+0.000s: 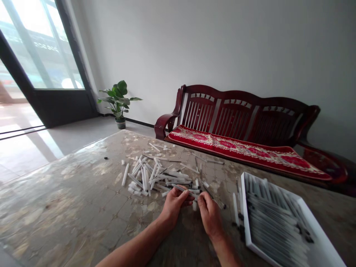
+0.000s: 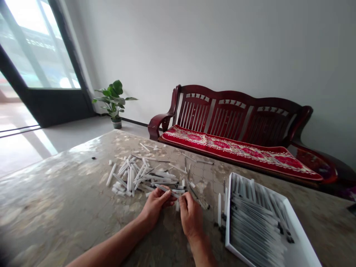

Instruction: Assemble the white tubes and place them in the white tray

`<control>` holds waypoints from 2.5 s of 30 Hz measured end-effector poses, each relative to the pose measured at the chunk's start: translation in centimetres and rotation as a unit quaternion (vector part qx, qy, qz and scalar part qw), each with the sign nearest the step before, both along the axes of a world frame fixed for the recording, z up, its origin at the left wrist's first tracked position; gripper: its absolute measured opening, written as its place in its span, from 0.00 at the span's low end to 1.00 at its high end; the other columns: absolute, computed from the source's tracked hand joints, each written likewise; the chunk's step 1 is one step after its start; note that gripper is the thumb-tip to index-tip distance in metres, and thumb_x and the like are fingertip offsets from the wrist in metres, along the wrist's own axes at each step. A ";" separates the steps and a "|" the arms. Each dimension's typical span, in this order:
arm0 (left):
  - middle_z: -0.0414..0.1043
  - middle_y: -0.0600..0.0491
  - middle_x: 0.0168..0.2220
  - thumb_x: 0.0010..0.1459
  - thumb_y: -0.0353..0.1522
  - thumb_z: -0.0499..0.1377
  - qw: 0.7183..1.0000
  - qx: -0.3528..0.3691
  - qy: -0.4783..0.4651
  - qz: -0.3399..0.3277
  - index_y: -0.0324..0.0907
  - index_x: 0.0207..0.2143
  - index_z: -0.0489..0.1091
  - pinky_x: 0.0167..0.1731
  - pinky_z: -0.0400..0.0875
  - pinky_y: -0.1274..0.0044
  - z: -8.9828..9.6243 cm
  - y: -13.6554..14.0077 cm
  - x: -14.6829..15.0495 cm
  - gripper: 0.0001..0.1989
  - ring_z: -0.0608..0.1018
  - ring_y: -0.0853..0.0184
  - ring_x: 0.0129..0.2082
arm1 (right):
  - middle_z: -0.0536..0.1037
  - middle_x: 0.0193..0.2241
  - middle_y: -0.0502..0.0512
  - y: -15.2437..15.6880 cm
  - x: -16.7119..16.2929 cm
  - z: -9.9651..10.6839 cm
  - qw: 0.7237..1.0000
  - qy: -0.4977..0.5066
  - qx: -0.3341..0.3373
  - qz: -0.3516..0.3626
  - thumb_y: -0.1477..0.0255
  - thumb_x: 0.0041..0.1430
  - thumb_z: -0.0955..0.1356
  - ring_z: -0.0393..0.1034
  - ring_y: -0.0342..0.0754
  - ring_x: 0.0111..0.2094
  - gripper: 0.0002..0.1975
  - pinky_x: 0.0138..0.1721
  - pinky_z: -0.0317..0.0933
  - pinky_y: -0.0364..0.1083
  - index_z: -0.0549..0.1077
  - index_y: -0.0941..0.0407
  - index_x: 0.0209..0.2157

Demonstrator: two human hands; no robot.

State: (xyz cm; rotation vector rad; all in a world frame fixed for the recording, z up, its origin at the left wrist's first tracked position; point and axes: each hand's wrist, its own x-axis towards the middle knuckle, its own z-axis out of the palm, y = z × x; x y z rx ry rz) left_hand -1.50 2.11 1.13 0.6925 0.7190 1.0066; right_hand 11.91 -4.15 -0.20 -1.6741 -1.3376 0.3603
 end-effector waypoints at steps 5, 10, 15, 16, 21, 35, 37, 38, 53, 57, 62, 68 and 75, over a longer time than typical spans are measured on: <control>0.76 0.58 0.22 0.36 0.42 0.75 0.999 0.026 -0.005 -0.020 0.40 0.30 0.68 0.24 0.73 0.80 0.1 -0.1 -0.2 0.25 0.79 0.68 0.23 | 0.66 0.15 0.47 0.0 -0.2 0.3 0.998 0.050 -0.023 0.006 0.49 0.64 0.57 0.62 0.44 0.19 0.27 0.23 0.52 0.42 0.65 0.53 0.21; 0.74 0.58 0.21 0.39 0.43 0.74 0.997 0.066 0.010 -0.026 0.40 0.30 0.67 0.24 0.73 0.79 0.3 0.1 -0.4 0.24 0.79 0.68 0.23 | 0.63 0.12 0.47 0.2 -0.4 0.4 0.993 0.111 -0.024 0.019 0.45 0.62 0.57 0.60 0.44 0.16 0.30 0.21 0.53 0.43 0.65 0.52 0.18; 0.74 0.57 0.22 0.41 0.44 0.72 0.993 0.108 0.019 -0.040 0.40 0.30 0.67 0.23 0.72 0.78 0.4 0.0 -0.5 0.23 0.79 0.66 0.24 | 0.62 0.11 0.46 0.2 -0.4 0.4 0.987 0.157 -0.025 0.031 0.43 0.60 0.58 0.58 0.44 0.15 0.31 0.20 0.53 0.44 0.63 0.52 0.16; 0.74 0.57 0.23 0.42 0.44 0.72 0.993 0.108 0.019 -0.041 0.40 0.30 0.67 0.23 0.72 0.78 0.4 -0.1 -0.5 0.23 0.79 0.66 0.24 | 0.62 0.11 0.47 0.1 -0.5 0.3 0.985 0.169 -0.028 0.033 0.43 0.60 0.58 0.58 0.44 0.16 0.31 0.20 0.53 0.44 0.63 0.52 0.16; 0.72 0.57 0.27 0.49 0.46 0.67 0.995 0.090 0.052 0.009 0.41 0.31 0.68 0.25 0.70 0.79 0.4 0.1 -0.7 0.19 0.76 0.70 0.27 | 0.68 0.16 0.49 -0.3 -0.3 -0.1 0.981 0.194 -0.003 -0.010 0.46 0.62 0.59 0.62 0.46 0.20 0.28 0.23 0.56 0.44 0.70 0.53 0.23; 0.79 0.50 0.34 0.58 0.42 0.54 0.902 0.265 0.338 0.043 0.42 0.41 0.74 0.39 0.71 0.72 -0.8 2.1 -2.7 0.16 0.79 0.60 0.37 | 0.79 0.38 0.55 0.1 3.6 -0.1 0.975 -0.216 -0.016 -0.044 0.67 0.61 0.65 0.73 0.53 0.40 0.11 0.40 0.65 0.48 0.79 0.50 0.37; 0.79 0.47 0.43 0.59 0.38 0.53 0.872 0.306 0.380 0.035 0.43 0.43 0.75 0.47 0.69 0.72 -0.8 1.9 -2.7 0.16 0.79 0.59 0.45 | 0.79 0.38 0.54 -0.1 2.6 0.4 0.960 -0.279 -0.027 -0.021 0.68 0.61 0.66 0.72 0.53 0.41 0.09 0.41 0.64 0.49 0.79 0.48 0.37; 0.79 0.47 0.44 0.59 0.37 0.52 0.858 0.317 0.403 0.023 0.44 0.44 0.75 0.48 0.68 0.72 -0.8 1.8 -2.7 0.16 0.78 0.60 0.46 | 0.79 0.38 0.54 -0.1 2.1 0.6 0.953 -0.301 -0.029 -0.015 0.68 0.61 0.67 0.71 0.54 0.41 0.08 0.42 0.64 0.49 0.80 0.48 0.37; 0.80 0.51 0.39 0.63 0.36 0.52 0.763 0.386 0.516 -0.053 0.50 0.45 0.78 0.41 0.69 0.75 0.1 0.0 -2.4 0.16 0.80 0.61 0.41 | 0.79 0.30 0.54 0.8 2.0 0.4 0.975 0.197 0.047 -0.091 0.50 0.57 0.65 0.72 0.51 0.30 0.24 0.30 0.66 0.47 0.74 0.55 0.44; 0.79 0.52 0.37 0.63 0.35 0.52 0.745 0.405 0.526 -0.064 0.51 0.45 0.78 0.39 0.69 0.76 0.1 -0.2 -2.3 0.16 0.80 0.62 0.39 | 0.75 0.26 0.51 0.6 0.8 1.7 0.949 0.299 0.065 -0.079 0.50 0.53 0.69 0.71 0.49 0.28 0.23 0.27 0.66 0.45 0.72 0.55 0.39; 0.78 0.52 0.36 0.63 0.35 0.52 0.743 0.410 0.525 -0.070 0.51 0.44 0.79 0.39 0.69 0.77 0.4 -0.4 -2.2 0.15 0.80 0.62 0.39 | 0.78 0.31 0.53 0.5 0.0 1.6 0.941 0.325 0.071 -0.061 0.52 0.51 0.71 0.73 0.50 0.31 0.23 0.31 0.68 0.46 0.71 0.55 0.40; 0.78 0.53 0.35 0.64 0.34 0.52 0.742 0.425 0.515 -0.059 0.51 0.43 0.79 0.37 0.69 0.78 0.2 -0.5 -2.2 0.15 0.79 0.64 0.37 | 0.79 0.29 0.53 0.7 -0.8 1.4 0.941 0.333 0.049 -0.040 0.53 0.48 0.73 0.74 0.50 0.29 0.22 0.29 0.68 0.46 0.72 0.55 0.37; 0.77 0.52 0.30 0.63 0.32 0.55 0.633 0.536 0.558 0.019 0.48 0.42 0.78 0.31 0.67 0.78 0.4 -0.8 -2.4 0.12 0.78 0.64 0.32 | 0.78 0.26 0.51 0.5 -1.6 1.0 0.912 0.402 0.032 -0.075 0.54 0.45 0.74 0.74 0.50 0.27 0.21 0.26 0.70 0.46 0.71 0.55 0.33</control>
